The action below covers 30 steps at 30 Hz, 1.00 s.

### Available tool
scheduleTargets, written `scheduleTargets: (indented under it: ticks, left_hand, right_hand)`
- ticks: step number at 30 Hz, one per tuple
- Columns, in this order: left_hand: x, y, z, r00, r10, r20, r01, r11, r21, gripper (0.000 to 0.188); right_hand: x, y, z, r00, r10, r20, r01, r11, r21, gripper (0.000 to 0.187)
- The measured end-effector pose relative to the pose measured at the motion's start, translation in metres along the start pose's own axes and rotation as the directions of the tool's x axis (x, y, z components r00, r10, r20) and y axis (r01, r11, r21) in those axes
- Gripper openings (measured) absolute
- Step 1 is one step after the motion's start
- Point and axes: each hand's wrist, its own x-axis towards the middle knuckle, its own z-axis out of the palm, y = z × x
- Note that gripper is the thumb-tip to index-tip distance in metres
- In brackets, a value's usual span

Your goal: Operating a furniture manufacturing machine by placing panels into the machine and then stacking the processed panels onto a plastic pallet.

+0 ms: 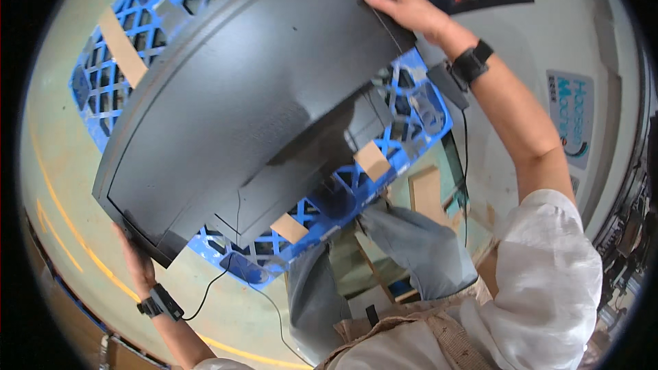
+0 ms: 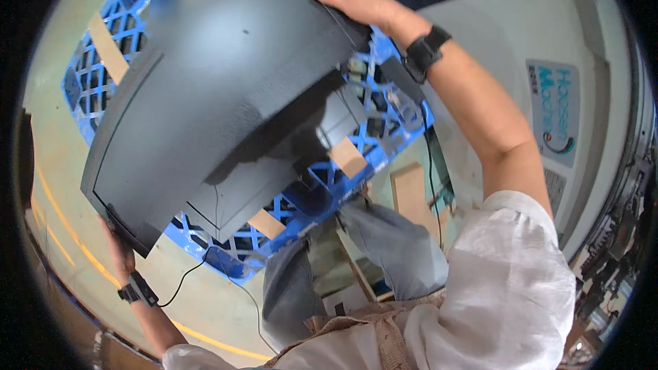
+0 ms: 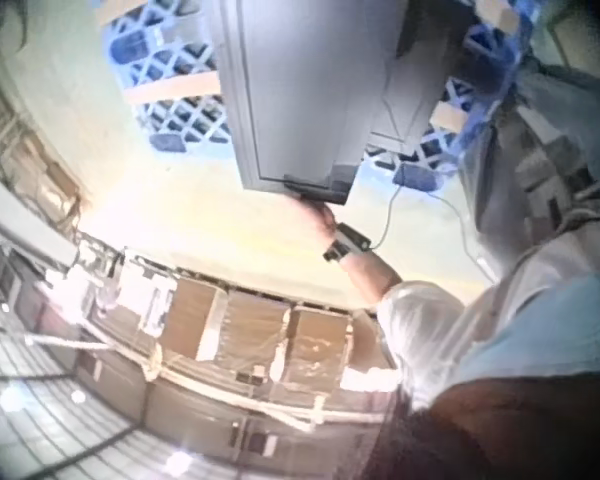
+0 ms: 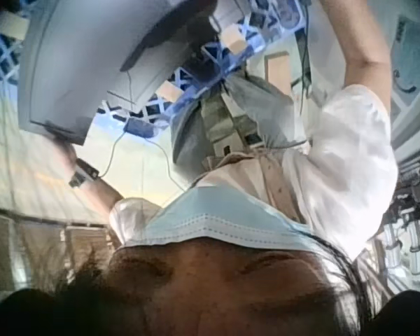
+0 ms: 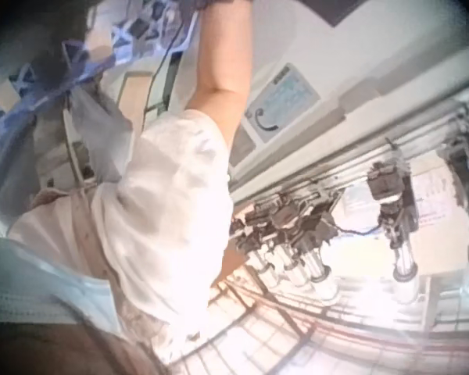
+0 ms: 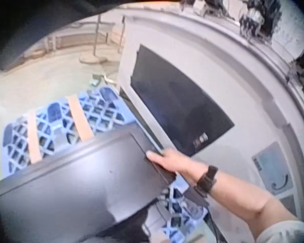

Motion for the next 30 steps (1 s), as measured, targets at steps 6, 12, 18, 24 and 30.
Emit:
scheduleTargets:
  ticks: [6, 12, 18, 24, 30]
  left_hand:
    - [-0.078, -0.035, 0.022, 0.932, -0.355, -0.067, 0.304, 0.871, -0.385, 0.092]
    - [-0.075, -0.036, 0.063, 0.98, -0.148, 0.134, 0.192, 0.877, -0.44, 0.088]
    - [-0.074, -0.036, 0.074, 0.997, 0.072, -0.006, -0.07, 0.939, -0.337, 0.087]
    - [-0.07, -0.03, 0.065, 0.997, 0.021, -0.081, -0.048, 0.933, -0.358, 0.087]
    - [-0.061, -0.034, 0.05, 0.997, -0.063, 0.039, 0.074, 0.92, -0.384, 0.091]
  right_hand:
    - [-0.018, 0.097, 0.025, 0.994, 0.047, 0.1, -0.104, 0.711, 0.695, 0.055]
    - [-0.024, 0.113, 0.054, 0.955, -0.293, 0.054, 0.297, 0.925, -0.238, 0.035]
    - [-0.004, 0.103, 0.055, 0.909, -0.413, -0.054, 0.351, 0.831, -0.432, 0.041]
    - [-0.002, 0.084, 0.05, 0.866, -0.497, -0.06, 0.413, 0.777, -0.475, 0.041]
    - [0.006, 0.088, 0.051, 0.836, -0.536, -0.122, 0.38, 0.723, -0.577, 0.034]
